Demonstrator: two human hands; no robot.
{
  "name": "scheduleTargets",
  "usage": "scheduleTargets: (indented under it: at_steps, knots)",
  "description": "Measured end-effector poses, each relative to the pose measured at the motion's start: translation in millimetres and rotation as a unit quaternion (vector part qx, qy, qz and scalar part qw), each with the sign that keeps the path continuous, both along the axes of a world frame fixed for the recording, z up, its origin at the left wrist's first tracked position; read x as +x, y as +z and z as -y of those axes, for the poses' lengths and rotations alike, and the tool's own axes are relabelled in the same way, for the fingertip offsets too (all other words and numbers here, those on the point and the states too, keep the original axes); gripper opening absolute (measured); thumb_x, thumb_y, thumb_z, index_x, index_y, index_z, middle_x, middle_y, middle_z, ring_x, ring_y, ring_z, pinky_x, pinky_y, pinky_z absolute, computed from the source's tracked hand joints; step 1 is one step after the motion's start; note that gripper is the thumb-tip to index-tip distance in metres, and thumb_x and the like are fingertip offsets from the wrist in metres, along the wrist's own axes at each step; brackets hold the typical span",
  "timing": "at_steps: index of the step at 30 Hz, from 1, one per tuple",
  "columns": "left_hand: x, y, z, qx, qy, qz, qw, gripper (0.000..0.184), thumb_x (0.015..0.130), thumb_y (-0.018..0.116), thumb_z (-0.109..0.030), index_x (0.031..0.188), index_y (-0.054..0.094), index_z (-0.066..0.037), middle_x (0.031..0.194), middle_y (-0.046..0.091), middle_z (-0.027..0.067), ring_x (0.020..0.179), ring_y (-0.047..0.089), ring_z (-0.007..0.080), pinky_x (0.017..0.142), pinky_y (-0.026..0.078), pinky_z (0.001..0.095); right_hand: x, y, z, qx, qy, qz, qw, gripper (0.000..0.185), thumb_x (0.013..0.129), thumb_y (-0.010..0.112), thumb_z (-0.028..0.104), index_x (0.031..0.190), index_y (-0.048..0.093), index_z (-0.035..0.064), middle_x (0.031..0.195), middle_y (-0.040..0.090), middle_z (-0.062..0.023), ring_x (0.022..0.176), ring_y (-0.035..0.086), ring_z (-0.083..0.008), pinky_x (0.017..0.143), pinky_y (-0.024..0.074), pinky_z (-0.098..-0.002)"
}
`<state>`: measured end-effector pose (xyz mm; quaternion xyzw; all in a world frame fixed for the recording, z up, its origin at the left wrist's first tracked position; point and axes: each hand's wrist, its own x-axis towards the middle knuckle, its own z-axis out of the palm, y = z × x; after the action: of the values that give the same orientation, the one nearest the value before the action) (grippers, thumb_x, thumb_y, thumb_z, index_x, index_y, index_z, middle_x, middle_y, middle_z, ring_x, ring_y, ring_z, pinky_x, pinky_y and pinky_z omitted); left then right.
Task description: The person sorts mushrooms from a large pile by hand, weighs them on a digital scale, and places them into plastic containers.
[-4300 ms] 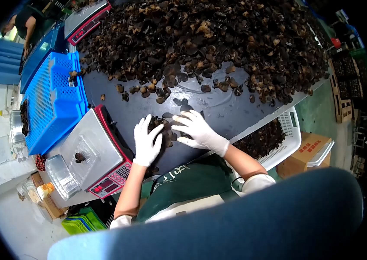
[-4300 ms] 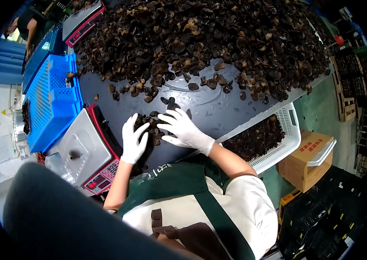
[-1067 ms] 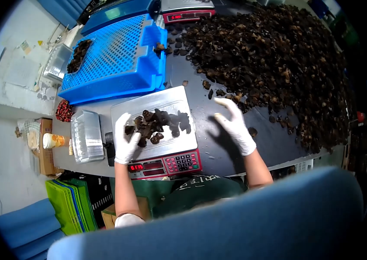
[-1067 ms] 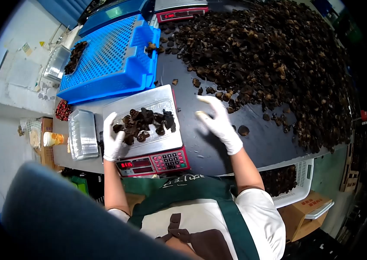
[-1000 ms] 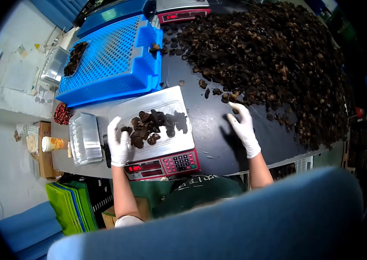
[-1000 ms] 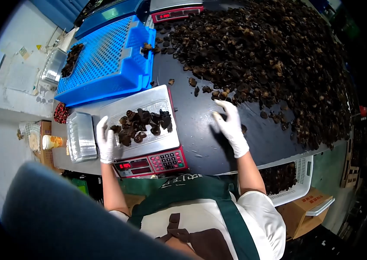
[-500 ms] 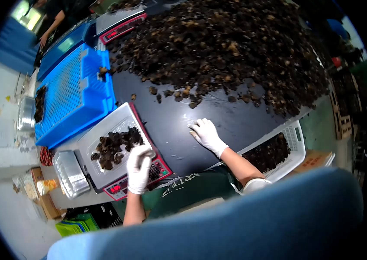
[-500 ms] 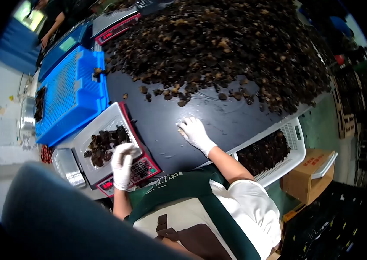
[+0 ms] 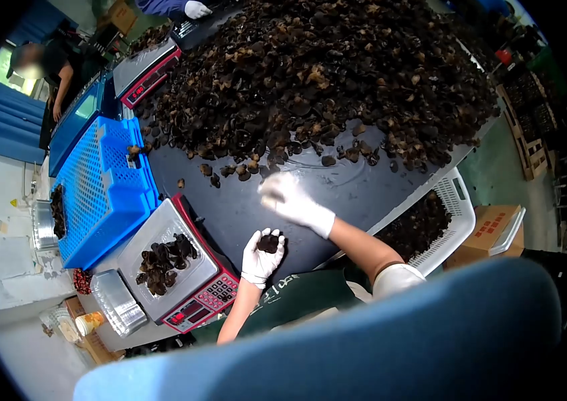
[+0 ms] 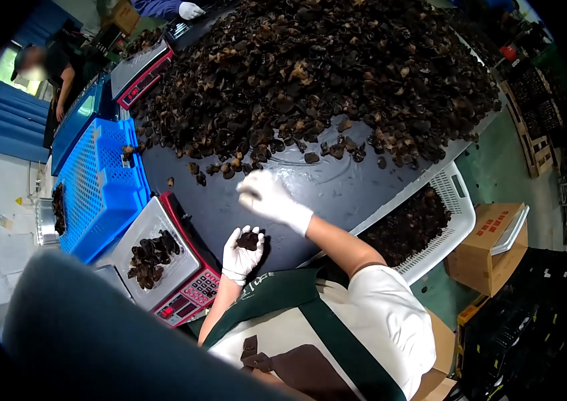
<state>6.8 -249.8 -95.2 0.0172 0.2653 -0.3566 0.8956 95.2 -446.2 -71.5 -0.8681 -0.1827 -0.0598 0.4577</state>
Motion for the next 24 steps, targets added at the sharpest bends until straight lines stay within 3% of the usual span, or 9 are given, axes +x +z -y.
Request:
scheduleTargets:
  at_steps: [3,5,9,12,16,17,20,22,24]
  knots:
    - [12.9,-1.7,-9.0,0.072,0.043,0.027,0.996,0.018,0.096,0.059,-0.015,0.094,0.069,0.0,0.097,0.071,0.0183,0.099,0.067,0.0357,0.086,0.059,0.0434,43.3,-24.1,5.0,-0.057,-0.134,-0.011,0.989,0.043,0.082,0.069,0.035,0.118,0.064,0.011,0.119,0.06,-0.0112,0.115,0.052,-0.0329,0.098,0.0411,-0.046]
    - [35.7,3.1,-14.2,0.257,0.062,0.098,0.959,0.009,0.093,0.061,-0.007,0.097,0.065,0.0,0.093,0.068,0.0133,0.091,0.067,0.0273,0.084,0.058,0.0408,58.4,-26.4,-12.0,-0.144,-0.128,0.021,0.981,0.057,0.081,0.068,0.04,0.13,0.057,0.0134,0.132,0.054,-0.0111,0.117,0.049,-0.0328,0.099,0.0392,-0.0486]
    - [104.4,1.1,-23.7,0.656,0.087,0.346,0.666,0.012,0.089,0.059,0.001,0.1,0.062,-0.001,0.098,0.065,0.0091,0.087,0.064,0.0189,0.084,0.051,0.0304,68.8,-35.9,-49.0,-0.256,-0.01,0.095,0.962,0.076,0.077,0.071,0.047,0.141,0.048,0.0138,0.143,0.046,-0.0113,0.117,0.046,-0.0313,0.099,0.0365,-0.0513]
    - [153.2,-12.4,-36.6,0.839,0.121,0.381,0.368,0.019,0.086,0.057,0.004,0.103,0.063,0.0,0.103,0.066,0.0102,0.096,0.063,0.0211,0.09,0.048,0.0314,76.5,-45.4,-52.3,-0.221,-0.008,0.12,0.968,0.046,0.082,0.07,0.036,0.121,0.062,0.0138,0.114,0.058,-0.0075,0.104,0.051,-0.027,0.086,0.0414,-0.0445]
    - [182.2,-30.0,-39.4,0.878,0.097,0.393,0.256,0.022,0.084,0.059,0.001,0.106,0.064,-0.001,0.108,0.064,0.0154,0.103,0.061,0.0295,0.094,0.047,0.0365,74.5,-54.5,-16.8,-0.245,0.018,0.146,0.958,0.026,0.085,0.067,0.032,0.105,0.065,0.0145,0.092,0.06,-0.0047,0.088,0.061,-0.0238,0.071,0.0499,-0.0372]
    - [187.4,-41.8,-38.1,0.87,0.082,0.402,0.273,0.026,0.084,0.062,-0.004,0.11,0.064,-0.001,0.11,0.063,0.0166,0.103,0.061,0.0321,0.094,0.047,0.0383,72.4,-58.2,-5.4,-0.219,0.02,0.152,0.964,0.022,0.086,0.066,0.031,0.1,0.064,0.0139,0.09,0.059,-0.0052,0.085,0.061,-0.0238,0.068,0.0499,-0.0375]
    - [183.0,-41.8,-15.9,0.869,0.011,0.461,0.183,0.041,0.084,0.071,-0.022,0.122,0.063,-0.009,0.116,0.061,0.0181,0.107,0.059,0.0359,0.096,0.046,0.0422,58.0,-57.2,28.1,-0.186,0.027,0.142,0.972,0.021,0.087,0.067,0.03,0.097,0.064,0.0119,0.089,0.062,-0.0072,0.083,0.065,-0.0248,0.067,0.0537,-0.0363]
    - [171.5,-45.5,-4.1,0.887,-0.008,0.457,0.072,0.035,0.08,0.075,-0.021,0.113,0.067,-0.014,0.11,0.061,0.0141,0.105,0.056,0.0339,0.095,0.044,0.0426,42.7,-39.7,41.6,0.04,-0.041,0.029,0.998,0.021,0.087,0.07,0.026,0.099,0.066,0.0095,0.09,0.066,-0.01,0.084,0.067,-0.0236,0.07,0.0542,-0.033]
    - [172.4,-41.8,-7.4,0.865,-0.025,0.486,0.123,0.026,0.078,0.075,-0.018,0.102,0.067,-0.013,0.104,0.06,0.0115,0.102,0.054,0.0333,0.092,0.044,0.0422,33.6,-27.2,49.4,0.295,-0.108,-0.072,0.947,0.019,0.09,0.072,0.022,0.098,0.067,0.0056,0.086,0.066,-0.0029,0.067,0.06,-0.0119,0.063,0.0499,-0.0248]
